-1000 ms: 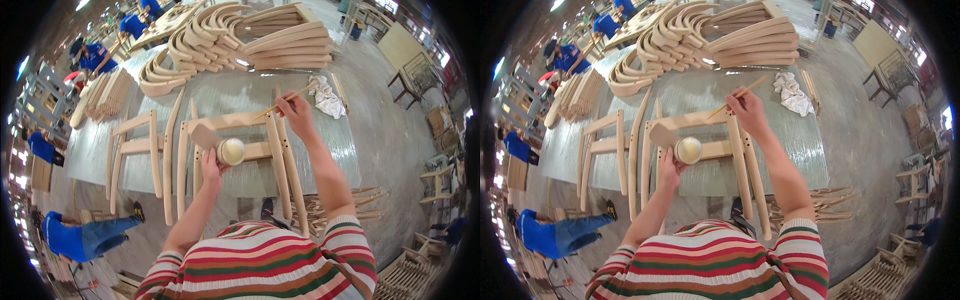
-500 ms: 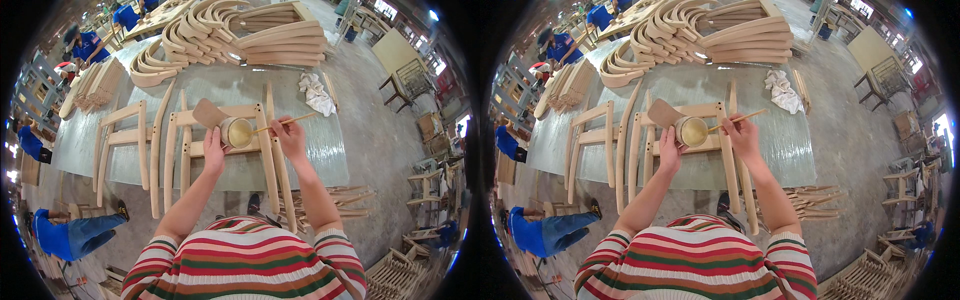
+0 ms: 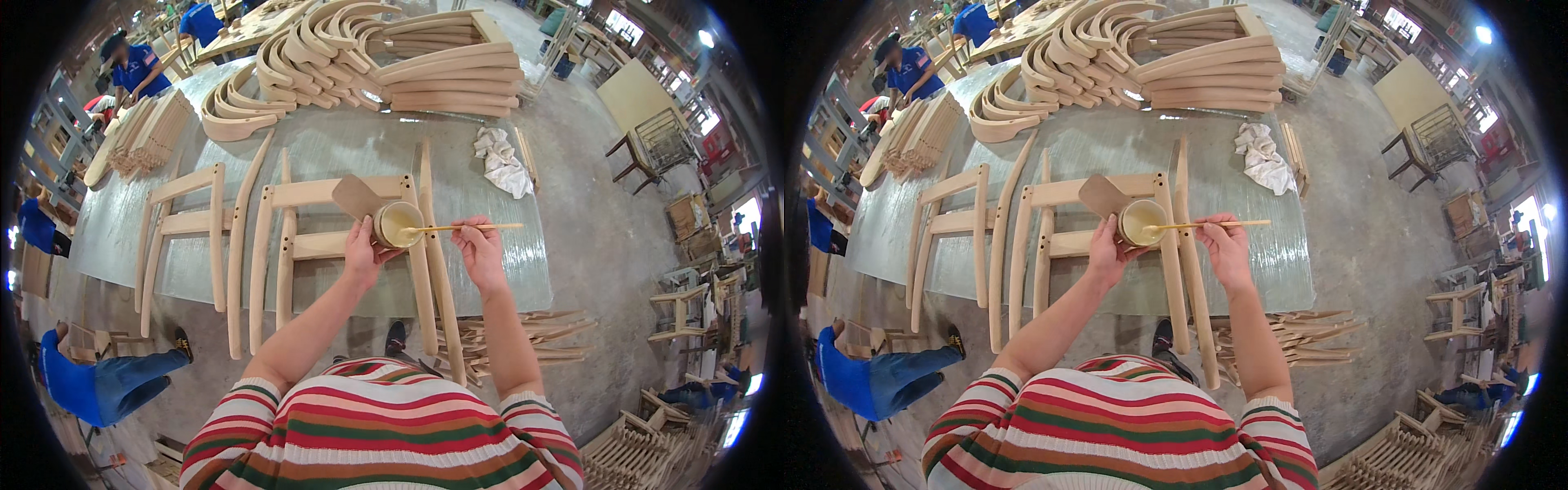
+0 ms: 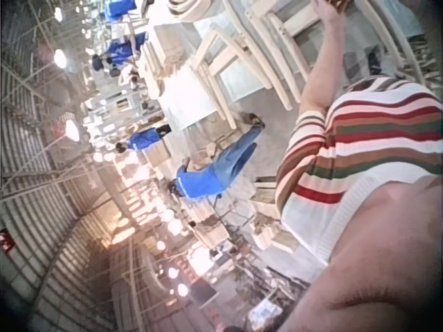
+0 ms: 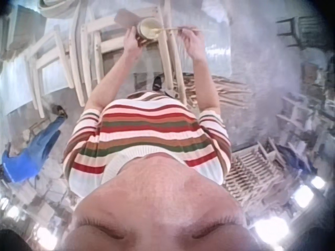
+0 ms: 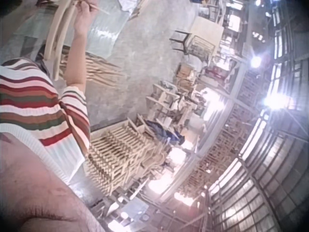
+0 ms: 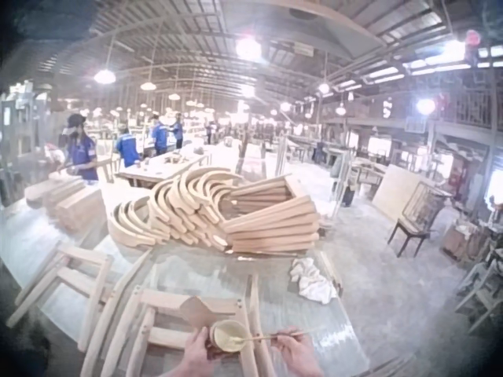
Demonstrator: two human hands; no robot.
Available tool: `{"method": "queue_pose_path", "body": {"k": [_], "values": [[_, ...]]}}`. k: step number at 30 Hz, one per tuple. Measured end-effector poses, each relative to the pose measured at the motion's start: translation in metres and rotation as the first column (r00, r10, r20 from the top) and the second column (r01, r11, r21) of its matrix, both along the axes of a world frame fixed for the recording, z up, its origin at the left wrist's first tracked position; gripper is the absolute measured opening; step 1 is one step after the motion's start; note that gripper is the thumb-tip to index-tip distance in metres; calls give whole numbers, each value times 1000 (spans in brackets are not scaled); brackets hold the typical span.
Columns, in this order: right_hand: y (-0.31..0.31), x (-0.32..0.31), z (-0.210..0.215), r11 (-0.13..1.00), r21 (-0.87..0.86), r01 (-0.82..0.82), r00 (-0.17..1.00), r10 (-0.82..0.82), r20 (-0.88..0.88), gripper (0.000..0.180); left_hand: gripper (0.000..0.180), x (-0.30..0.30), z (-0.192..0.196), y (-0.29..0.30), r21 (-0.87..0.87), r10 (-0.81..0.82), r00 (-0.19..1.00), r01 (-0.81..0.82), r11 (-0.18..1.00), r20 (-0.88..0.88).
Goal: The person applies glue to the pre-drilled holes of wooden chair frames and curved backrest pieces using a small brush and a cup of adhesive. They work on multiple chair components, dipping the brush into the cup and carefully filling the holes before moving to the next piece.
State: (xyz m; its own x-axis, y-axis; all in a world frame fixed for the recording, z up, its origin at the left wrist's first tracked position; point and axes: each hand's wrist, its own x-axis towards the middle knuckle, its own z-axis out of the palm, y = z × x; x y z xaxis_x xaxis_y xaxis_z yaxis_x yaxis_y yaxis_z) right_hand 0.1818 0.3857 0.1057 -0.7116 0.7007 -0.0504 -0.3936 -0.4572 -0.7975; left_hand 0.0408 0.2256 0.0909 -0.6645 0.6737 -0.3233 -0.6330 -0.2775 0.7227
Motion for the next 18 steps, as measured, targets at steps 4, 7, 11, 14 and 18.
{"method": "queue_pose_path", "body": {"k": [4,7,11,14,18], "values": [[10,3,-25,987,-160,21,999,-15,37,11,30,7,-1,17,27,-64,998,64,998,1],[7,3,-35,958,-280,59,996,-36,87,18,30,11,-6,25,39,-95,995,94,995,15],[13,7,-32,983,-167,82,995,-72,67,14,31,13,-11,32,0,-113,992,114,994,63],[22,5,-14,996,21,85,991,-87,102,9,33,-1,-37,15,-41,-50,997,52,998,54],[49,19,-13,956,282,75,965,-140,220,9,35,-21,-52,-25,-135,10,993,5,991,115]]}}
